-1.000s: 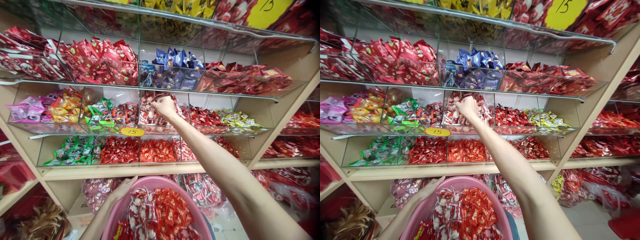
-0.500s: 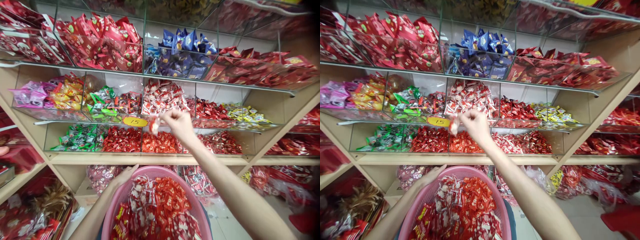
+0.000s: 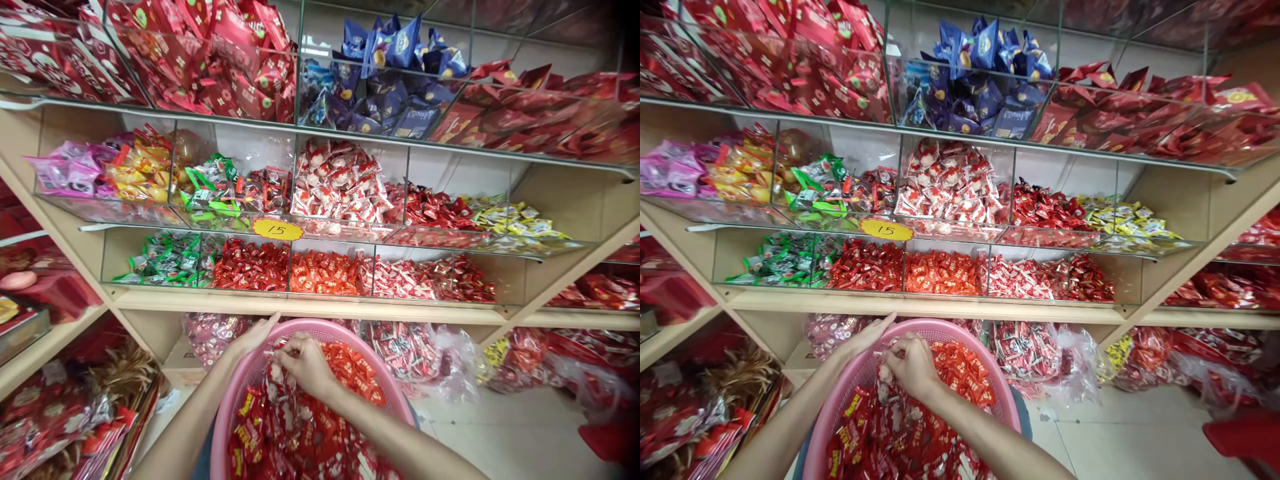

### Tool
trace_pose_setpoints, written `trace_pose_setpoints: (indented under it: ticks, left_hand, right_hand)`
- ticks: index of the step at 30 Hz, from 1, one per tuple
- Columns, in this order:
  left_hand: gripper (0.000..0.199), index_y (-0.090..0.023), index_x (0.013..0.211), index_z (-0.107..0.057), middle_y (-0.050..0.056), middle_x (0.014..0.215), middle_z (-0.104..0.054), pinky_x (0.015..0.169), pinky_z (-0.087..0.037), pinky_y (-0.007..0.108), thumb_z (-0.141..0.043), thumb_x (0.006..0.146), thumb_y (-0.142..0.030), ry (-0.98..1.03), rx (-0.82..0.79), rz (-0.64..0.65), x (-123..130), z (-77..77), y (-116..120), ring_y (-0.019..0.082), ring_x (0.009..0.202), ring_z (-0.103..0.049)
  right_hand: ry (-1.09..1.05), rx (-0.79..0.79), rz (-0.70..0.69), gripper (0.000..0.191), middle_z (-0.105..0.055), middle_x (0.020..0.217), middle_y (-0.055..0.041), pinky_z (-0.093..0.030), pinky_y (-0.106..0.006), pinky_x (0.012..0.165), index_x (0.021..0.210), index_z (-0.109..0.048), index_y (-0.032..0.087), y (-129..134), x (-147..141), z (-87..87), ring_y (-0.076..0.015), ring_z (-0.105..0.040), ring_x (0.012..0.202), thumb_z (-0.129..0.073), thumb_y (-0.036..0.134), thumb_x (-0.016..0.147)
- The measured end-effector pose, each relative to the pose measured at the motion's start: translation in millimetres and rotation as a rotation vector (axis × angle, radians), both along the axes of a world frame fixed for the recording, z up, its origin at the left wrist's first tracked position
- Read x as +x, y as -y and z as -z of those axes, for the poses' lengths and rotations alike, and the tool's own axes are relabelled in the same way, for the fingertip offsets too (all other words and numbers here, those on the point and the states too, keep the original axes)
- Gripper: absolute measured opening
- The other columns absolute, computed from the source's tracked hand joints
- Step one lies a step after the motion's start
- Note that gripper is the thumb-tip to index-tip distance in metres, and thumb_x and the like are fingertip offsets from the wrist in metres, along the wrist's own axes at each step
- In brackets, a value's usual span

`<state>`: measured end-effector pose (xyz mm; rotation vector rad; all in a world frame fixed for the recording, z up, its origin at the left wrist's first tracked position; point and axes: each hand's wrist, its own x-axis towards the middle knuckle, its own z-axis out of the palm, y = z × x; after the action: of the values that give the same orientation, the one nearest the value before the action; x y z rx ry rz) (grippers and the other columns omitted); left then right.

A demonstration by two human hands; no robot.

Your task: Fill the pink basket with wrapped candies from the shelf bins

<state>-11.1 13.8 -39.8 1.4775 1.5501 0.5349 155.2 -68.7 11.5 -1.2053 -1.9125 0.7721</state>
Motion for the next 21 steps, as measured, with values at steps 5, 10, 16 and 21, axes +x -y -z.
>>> trace_pose_setpoints:
  ticks: [5, 10, 16, 21]
  left_hand:
    - [0.088, -0.009, 0.12, -0.054, 0.014, 0.131, -0.047, 0.102, -0.024, 0.03, -0.039, 0.066, -0.076, 0.035, 0.014, -0.015, -1.1, -1.0, 1.6, 0.029, 0.124, -0.038]
    - [0.089, -0.008, 0.114, -0.059, 0.015, 0.127, -0.051, 0.098, -0.03, 0.03, -0.043, 0.062, -0.078, 0.043, 0.011, -0.055, 2.5, -13.5, 9.4, 0.031, 0.122, -0.041]
    - [0.087, -0.01, 0.108, -0.062, 0.012, 0.123, -0.055, 0.097, -0.032, 0.029, -0.041, 0.061, -0.079, 0.09, 0.034, -0.012, 7.8, -24.4, 14.4, 0.03, 0.119, -0.044]
    - [0.087, -0.01, 0.11, -0.061, 0.013, 0.12, -0.057, 0.098, -0.031, 0.032, -0.041, 0.062, -0.078, 0.142, 0.055, 0.016, 5.9, -17.3, 10.5, 0.03, 0.118, -0.045]
  right_hand:
    - [0.17, -0.023, -0.04, 0.025, -0.059, 0.058, 0.0027, -0.036, -0.023, 0.073, 0.05, -0.06, 0.019, 5.3, -4.5, 12.5, -0.0118, -0.053, 0.066, -0.058, 0.018, 0.075]
    - [0.303, 0.092, 0.017, 0.016, -0.059, 0.071, 0.0012, -0.036, -0.024, 0.07, 0.06, -0.062, 0.019, 4.1, -1.7, 25.7, -0.0145, -0.053, 0.076, -0.062, 0.023, 0.076]
    - [0.403, 0.241, 0.095, 0.009, -0.058, 0.081, -0.0004, -0.036, -0.027, 0.068, 0.072, -0.061, 0.021, 8.1, 3.3, 23.5, -0.0172, -0.051, 0.079, -0.061, 0.028, 0.078]
    - [0.358, 0.337, 0.126, 0.017, -0.055, 0.077, -0.0014, -0.035, -0.027, 0.066, 0.07, -0.06, 0.02, -1.7, 16.9, -14.0, -0.0165, -0.049, 0.076, -0.057, 0.03, 0.082]
